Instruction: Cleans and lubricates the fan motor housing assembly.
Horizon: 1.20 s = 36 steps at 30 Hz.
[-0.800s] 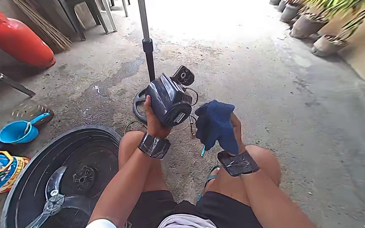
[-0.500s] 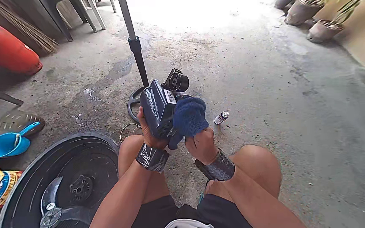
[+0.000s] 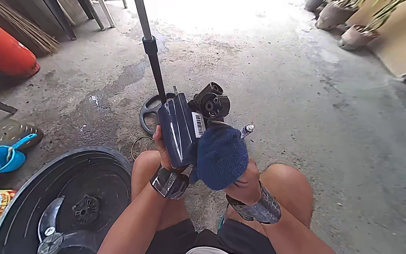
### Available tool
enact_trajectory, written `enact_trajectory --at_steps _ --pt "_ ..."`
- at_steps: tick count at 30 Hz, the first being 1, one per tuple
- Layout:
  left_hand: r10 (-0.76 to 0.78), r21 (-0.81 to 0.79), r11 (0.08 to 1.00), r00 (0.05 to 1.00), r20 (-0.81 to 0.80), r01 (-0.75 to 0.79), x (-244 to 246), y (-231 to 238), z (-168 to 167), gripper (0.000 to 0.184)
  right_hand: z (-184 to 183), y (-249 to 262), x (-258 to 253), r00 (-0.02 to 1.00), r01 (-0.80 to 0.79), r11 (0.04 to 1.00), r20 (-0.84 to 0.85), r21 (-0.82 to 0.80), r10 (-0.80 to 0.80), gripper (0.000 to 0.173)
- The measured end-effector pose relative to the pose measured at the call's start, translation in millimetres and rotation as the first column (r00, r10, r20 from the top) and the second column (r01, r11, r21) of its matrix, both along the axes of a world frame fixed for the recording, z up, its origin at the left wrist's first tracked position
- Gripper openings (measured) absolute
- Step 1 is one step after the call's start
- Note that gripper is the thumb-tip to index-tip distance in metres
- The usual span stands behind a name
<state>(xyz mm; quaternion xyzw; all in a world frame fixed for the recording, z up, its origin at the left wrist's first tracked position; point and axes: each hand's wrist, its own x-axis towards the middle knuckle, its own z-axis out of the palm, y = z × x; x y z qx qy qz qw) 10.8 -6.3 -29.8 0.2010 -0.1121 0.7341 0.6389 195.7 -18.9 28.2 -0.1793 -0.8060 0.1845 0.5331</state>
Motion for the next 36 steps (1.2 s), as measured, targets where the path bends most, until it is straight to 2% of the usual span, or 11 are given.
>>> enact_trajectory --at_steps 2,4,5,10,14,17,20,25,28,32,36 --pt "-0.083 0.045 0.996 0.997 0.004 0.083 -13 6 -29 0.05 9 5 16 0.977 -0.211 0.971 -0.063 -0.109 0.205 0.018" --pt "-0.106 -0.072 0.991 0.994 0.029 0.108 -25 0 -33 0.054 10 16 36 0.905 -0.417 0.868 -0.209 -0.268 0.37 0.01" --pt "-0.102 0.018 0.995 0.995 -0.022 0.103 -34 5 -48 0.059 5 23 48 0.879 -0.463 0.824 -0.292 -0.328 0.378 0.009" --pt "-0.163 -0.141 0.982 0.938 -0.307 0.125 -77 -14 -39 0.083 -21 38 94 0.853 -0.397 0.74 -0.516 -0.543 0.078 0.019" --pt "0.023 -0.069 0.997 0.951 -0.31 -0.047 -71 -22 -34 0.058 -27 33 82 0.872 -0.425 0.644 -0.478 -0.636 0.103 0.031" --pt "0.116 0.116 0.989 0.979 -0.168 -0.097 -51 -20 -14 0.04 -17 17 56 0.909 -0.389 0.705 -0.37 -0.593 0.19 0.02" --pt "0.268 0.086 0.963 0.926 -0.265 -0.254 -43 -24 10 0.031 -22 10 43 0.909 -0.388 0.729 -0.366 -0.563 0.201 0.022" --pt "0.148 0.165 0.981 0.948 -0.283 -0.103 -40 -29 12 0.033 -27 -2 59 0.813 -0.439 0.593 -0.579 -0.675 -0.057 0.027" --pt "0.113 0.106 0.991 0.941 -0.319 -0.084 -33 -37 18 0.035 -9 -2 66 0.909 -0.29 0.752 -0.415 -0.593 0.023 0.025" --pt "0.134 0.011 0.989 0.871 -0.473 -0.147 -22 -40 7 0.072 40 8 37 0.999 -0.02 0.84 0.031 -0.542 0.044 0.071" --pt "0.231 -0.002 0.95 0.706 -0.669 -0.313 -16 -40 -11 0.101 38 15 28 0.988 0.132 0.874 0.138 -0.467 -0.075 0.04"
